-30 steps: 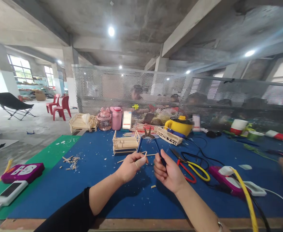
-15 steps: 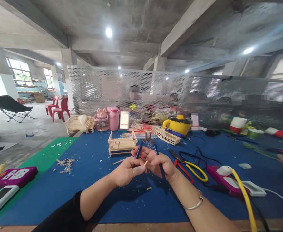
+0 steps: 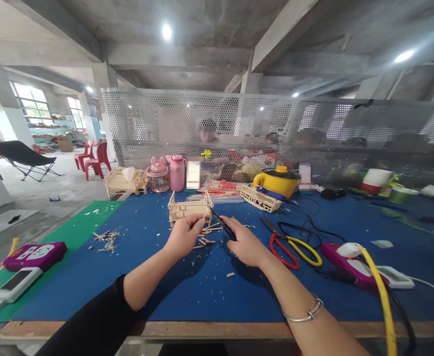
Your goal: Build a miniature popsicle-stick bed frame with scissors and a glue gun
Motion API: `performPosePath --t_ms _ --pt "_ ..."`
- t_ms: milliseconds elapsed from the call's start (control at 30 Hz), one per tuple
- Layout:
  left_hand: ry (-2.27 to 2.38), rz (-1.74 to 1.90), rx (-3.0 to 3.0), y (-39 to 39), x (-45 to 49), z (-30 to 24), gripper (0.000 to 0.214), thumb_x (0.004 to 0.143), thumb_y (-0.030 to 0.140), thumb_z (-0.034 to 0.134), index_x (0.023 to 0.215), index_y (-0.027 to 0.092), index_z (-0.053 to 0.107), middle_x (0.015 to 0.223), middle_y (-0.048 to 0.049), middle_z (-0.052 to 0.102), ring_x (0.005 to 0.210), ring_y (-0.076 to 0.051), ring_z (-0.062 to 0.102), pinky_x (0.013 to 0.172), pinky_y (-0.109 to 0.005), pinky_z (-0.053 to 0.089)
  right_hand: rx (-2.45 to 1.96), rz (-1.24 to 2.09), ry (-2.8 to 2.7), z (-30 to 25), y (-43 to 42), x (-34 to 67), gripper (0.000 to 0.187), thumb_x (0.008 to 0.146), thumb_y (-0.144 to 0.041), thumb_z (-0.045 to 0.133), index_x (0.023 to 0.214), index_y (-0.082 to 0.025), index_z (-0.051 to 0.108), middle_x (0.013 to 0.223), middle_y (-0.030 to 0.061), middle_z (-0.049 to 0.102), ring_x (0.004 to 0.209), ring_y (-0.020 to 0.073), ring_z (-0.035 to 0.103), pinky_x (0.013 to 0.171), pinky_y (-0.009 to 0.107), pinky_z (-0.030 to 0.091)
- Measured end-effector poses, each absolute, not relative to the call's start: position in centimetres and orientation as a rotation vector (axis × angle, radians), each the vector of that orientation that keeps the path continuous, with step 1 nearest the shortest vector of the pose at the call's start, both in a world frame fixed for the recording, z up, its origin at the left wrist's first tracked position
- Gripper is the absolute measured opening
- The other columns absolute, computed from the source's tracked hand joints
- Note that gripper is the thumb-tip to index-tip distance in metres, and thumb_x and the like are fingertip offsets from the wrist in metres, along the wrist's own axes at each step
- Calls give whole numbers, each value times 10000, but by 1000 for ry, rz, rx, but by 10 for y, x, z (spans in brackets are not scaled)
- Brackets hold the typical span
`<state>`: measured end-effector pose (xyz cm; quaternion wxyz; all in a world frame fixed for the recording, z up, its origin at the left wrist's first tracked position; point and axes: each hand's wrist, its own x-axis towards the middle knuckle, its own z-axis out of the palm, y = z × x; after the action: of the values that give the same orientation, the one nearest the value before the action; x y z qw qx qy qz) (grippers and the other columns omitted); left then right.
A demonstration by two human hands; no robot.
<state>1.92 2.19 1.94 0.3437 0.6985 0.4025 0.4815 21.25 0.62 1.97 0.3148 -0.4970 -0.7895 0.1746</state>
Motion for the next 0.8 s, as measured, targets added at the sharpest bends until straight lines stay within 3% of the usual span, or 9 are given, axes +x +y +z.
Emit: performPosePath --t_ms 300,567,800 --pt "1015 1235 1903 19 18 23 390 840 408 456 1006 151 698 696 -6 608 620 -122 461 604 -219 376 -1307 440 -2079 19 3 208 658 628 -44 464 1263 -208 514 1107 74 594 1024 222 547 916 356 405" --pt "978 1232 1927 19 18 22 381 836 412 468 991 155 703 688 -7 625 641 -135 508 630 -226 412 -1243 440 -2048 21 -1 206 589 630 -54 473 1181 -232 582 1119 56 632 1021 239 561 902 360 407" --pt "823 1278 1768 19 21 19 418 809 442 520 1095 160 637 955 -63 680 798 -181 593 706 -257 458 -1152 508 -1964 26 -11 194 499 642 -60 444 1082 -220 618 834 -2 661 808 187 566 783 298 415"
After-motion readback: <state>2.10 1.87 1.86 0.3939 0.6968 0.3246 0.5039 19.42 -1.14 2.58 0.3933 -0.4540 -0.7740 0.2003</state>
